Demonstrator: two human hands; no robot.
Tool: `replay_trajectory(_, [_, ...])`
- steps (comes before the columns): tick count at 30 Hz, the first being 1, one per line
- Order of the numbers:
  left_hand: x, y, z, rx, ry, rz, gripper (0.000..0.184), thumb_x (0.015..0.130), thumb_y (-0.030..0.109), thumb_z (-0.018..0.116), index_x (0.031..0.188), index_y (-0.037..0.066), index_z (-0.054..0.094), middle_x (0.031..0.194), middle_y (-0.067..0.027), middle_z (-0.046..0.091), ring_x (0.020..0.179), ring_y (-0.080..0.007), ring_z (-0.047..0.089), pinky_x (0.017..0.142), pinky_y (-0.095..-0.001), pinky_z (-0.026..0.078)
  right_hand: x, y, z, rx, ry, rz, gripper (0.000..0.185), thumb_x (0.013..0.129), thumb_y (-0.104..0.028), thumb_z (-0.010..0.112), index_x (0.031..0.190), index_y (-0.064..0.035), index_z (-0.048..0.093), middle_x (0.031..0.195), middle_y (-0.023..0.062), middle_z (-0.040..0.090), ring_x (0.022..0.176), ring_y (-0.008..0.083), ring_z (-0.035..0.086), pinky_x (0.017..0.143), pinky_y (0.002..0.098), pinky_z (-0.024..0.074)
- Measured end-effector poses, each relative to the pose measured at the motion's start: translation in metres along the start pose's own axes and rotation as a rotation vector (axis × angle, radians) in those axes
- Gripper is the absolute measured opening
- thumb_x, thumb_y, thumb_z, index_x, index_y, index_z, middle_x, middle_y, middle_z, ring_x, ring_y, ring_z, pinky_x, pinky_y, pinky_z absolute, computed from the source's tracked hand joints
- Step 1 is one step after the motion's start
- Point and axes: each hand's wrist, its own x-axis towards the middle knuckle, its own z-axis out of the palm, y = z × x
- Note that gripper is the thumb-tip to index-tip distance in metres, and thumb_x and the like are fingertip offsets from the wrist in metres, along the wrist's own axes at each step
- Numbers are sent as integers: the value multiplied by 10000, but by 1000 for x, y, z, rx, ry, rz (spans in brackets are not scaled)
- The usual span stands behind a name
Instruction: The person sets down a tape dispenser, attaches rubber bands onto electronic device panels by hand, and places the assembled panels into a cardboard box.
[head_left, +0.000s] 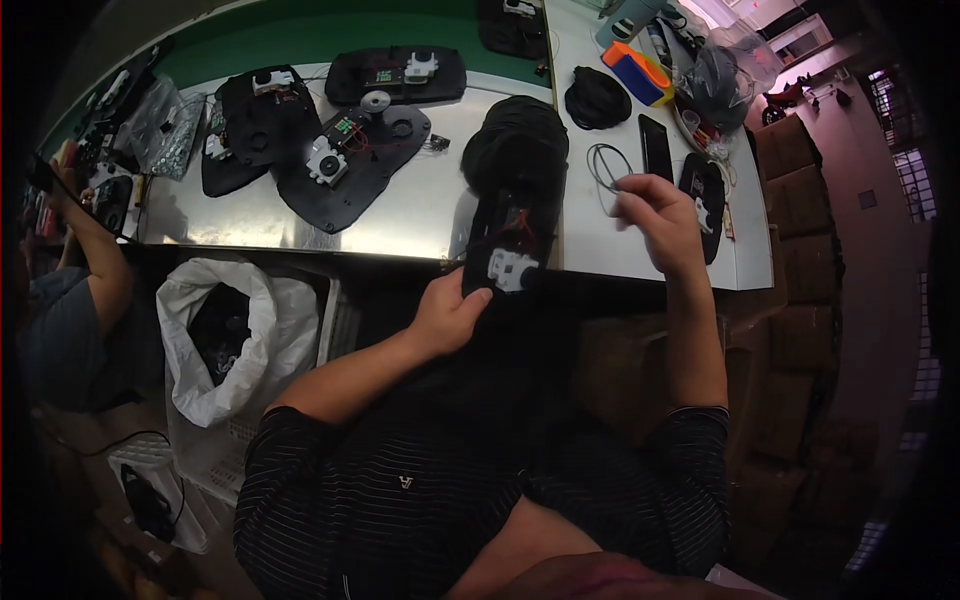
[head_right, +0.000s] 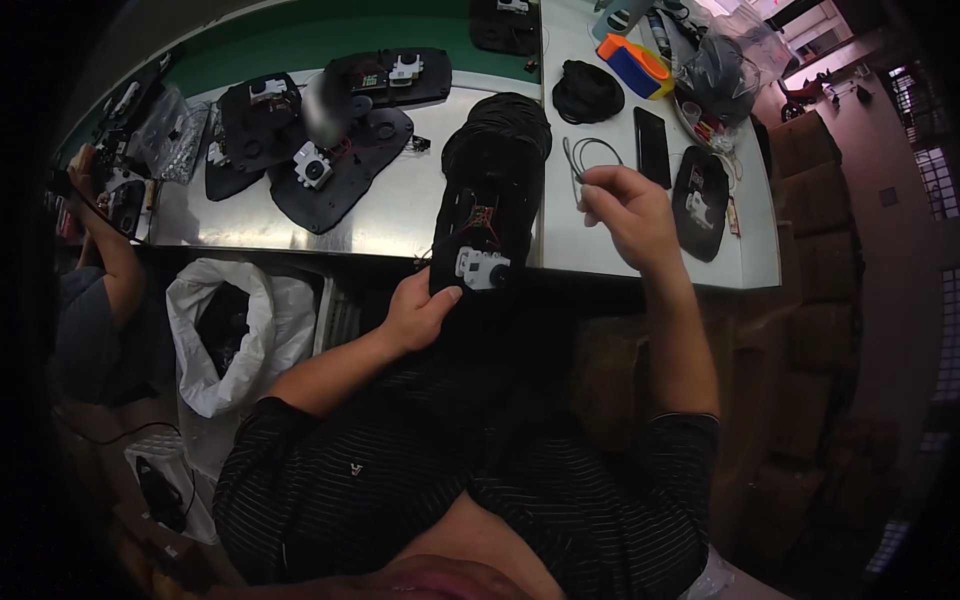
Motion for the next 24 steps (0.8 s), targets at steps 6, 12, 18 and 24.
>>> replay_trajectory(6, [-2, 9, -4, 90, 22, 66, 218, 850, 79, 530, 1030, -33, 581, 888, -202, 646, 821, -328, 644, 737, -360, 502, -15, -13, 29, -266, -71, -164, 121, 832, -1, 584, 945, 28, 617, 786, 65, 610, 674, 114, 587, 608, 221, 480])
replay_trajectory(12, [-2, 6, -4, 117, 26, 128, 219, 845, 60, 532, 1040, -27, 580, 868, -218, 634, 803, -367, 635, 705, -386, 507, -24, -16, 46, -520, -203, -450, 137, 767, 41, 600, 900, 12, 617, 787, 96, 596, 676, 191, 597, 596, 264, 471])
replay_trajectory(18, [-1, 0, -2, 153, 62, 207, 216, 852, 50, 505, 1034, -32, 586, 875, -183, 644, 794, -302, 652, 706, -340, 506, -32, -14, 61, -579, -276, -469, 119, 757, 26, 617, 871, -7, 613, 781, 113, 588, 662, 238, 585, 591, 301, 465])
replay_trajectory(24, [-2, 4, -5, 146, 75, 199, 218, 848, 49, 510, 1033, -37, 586, 885, -195, 641, 823, -324, 647, 721, -348, 505, -39, -9, 74, -616, -330, -476, 134, 749, 14, 637, 874, -18, 602, 773, 121, 571, 695, 278, 583, 605, 329, 464])
